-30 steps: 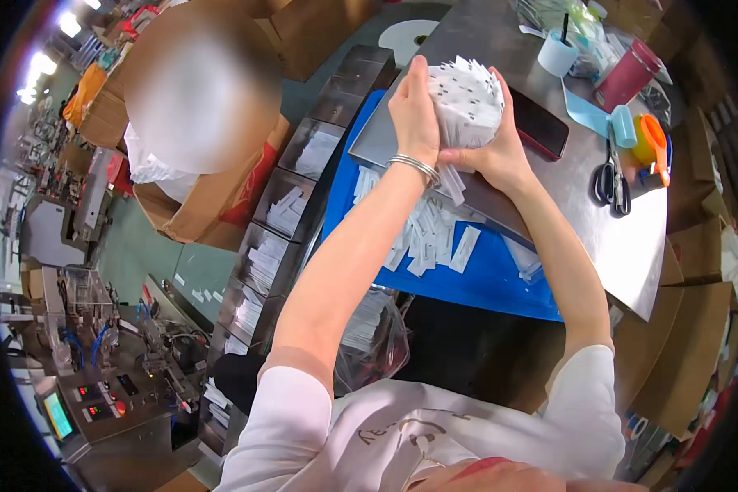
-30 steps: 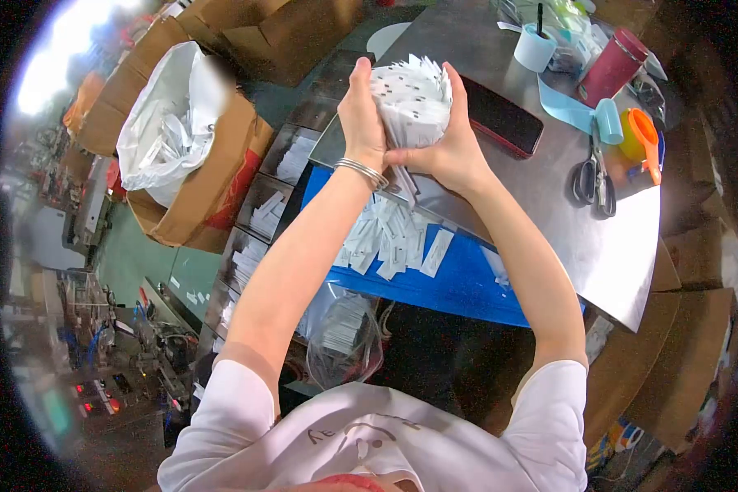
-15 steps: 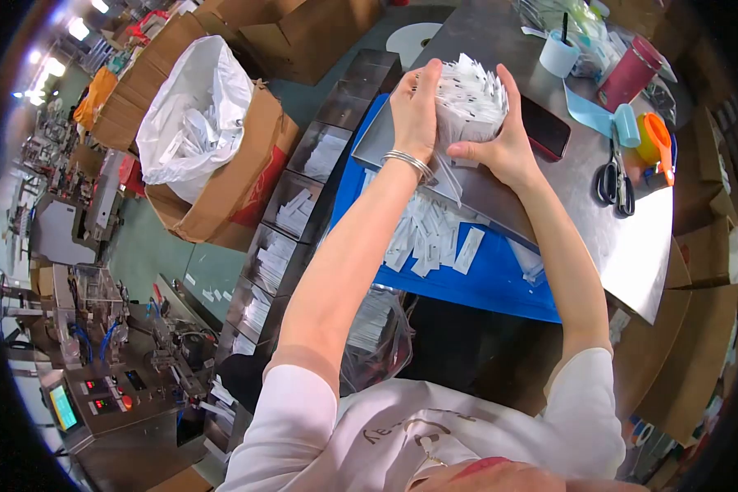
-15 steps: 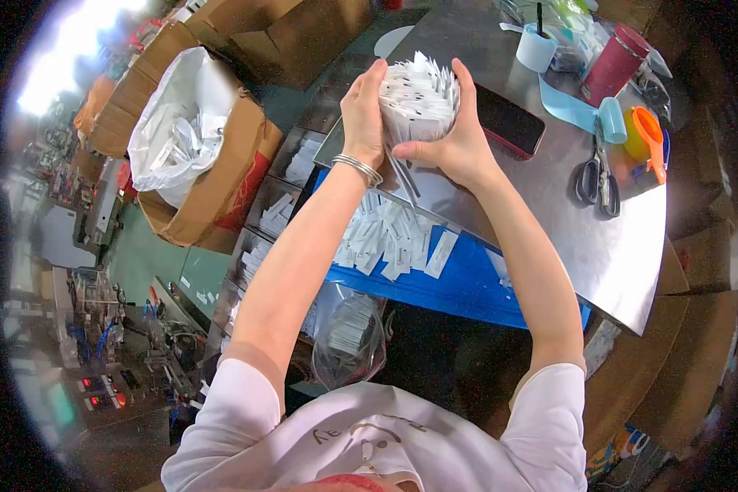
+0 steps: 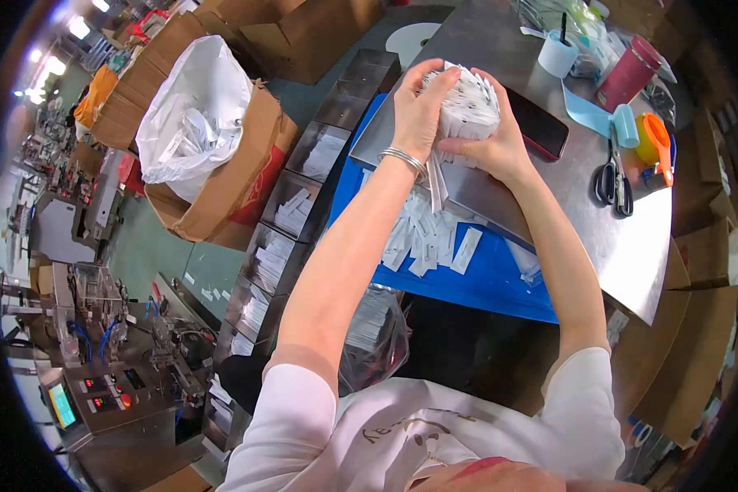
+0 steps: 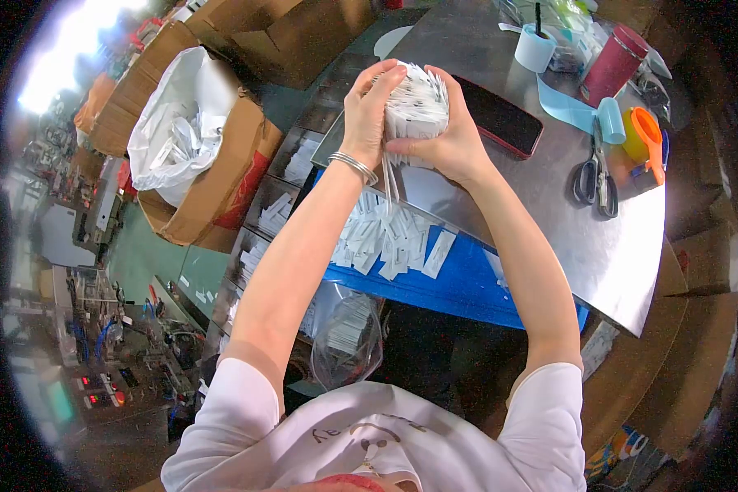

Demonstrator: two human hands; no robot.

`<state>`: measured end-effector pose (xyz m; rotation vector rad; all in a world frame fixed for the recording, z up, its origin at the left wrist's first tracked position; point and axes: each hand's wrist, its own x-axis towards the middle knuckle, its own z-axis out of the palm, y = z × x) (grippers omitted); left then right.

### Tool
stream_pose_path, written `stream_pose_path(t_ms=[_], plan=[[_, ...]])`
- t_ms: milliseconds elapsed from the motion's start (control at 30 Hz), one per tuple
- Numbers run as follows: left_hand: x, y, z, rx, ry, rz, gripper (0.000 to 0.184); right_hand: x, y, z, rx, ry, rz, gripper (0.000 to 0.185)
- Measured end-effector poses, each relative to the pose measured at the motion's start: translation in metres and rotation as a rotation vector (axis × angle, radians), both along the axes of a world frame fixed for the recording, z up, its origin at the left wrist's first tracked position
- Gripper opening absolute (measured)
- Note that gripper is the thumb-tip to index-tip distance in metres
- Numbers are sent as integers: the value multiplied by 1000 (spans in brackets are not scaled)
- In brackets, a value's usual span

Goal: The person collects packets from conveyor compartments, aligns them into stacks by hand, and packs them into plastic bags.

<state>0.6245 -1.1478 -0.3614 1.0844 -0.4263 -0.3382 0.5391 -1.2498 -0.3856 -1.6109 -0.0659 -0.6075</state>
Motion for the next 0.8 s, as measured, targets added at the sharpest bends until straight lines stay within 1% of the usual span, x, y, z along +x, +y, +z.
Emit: stream_pose_path(t_ms=[33,167,267,400,467,500,567,600,667,733,800], plan=[[-1,1,2,4,24,-50,36,1,0,-1,2,-10,-4,110],[0,-1,-1,-64,38,-27,36,-2,-1,-1,38,-41,-30,117],[0,3,0,-80,68,-77,35,-4,2,0,27,-45,-18,121],[0,3,2,-72,54,-103,36,-1,3,0,-62,-31,-40,119],[-2,0,2,-56,46,-100,35,3,1,-2,2,-16,13,111],[-3,0,2,-38,37,-101,33,3,0,-2,4,-13,11,111],[-3,-5,-2,-16,29,-104,31,3,-1,3,-25,3,-38,96],[-1,-9,-4,-29,13,-93,31,4,-4,2,-23,3,-40,96],[3,-22,-7,-44,0,-78,31,6,-11,1,48,-43,-63,86],[5,-38,-6,-60,-28,-70,32,5,-26,5,41,23,-121,85],[4,-46,-4,-50,-34,-59,32,3,-38,2,10,6,-162,87]])
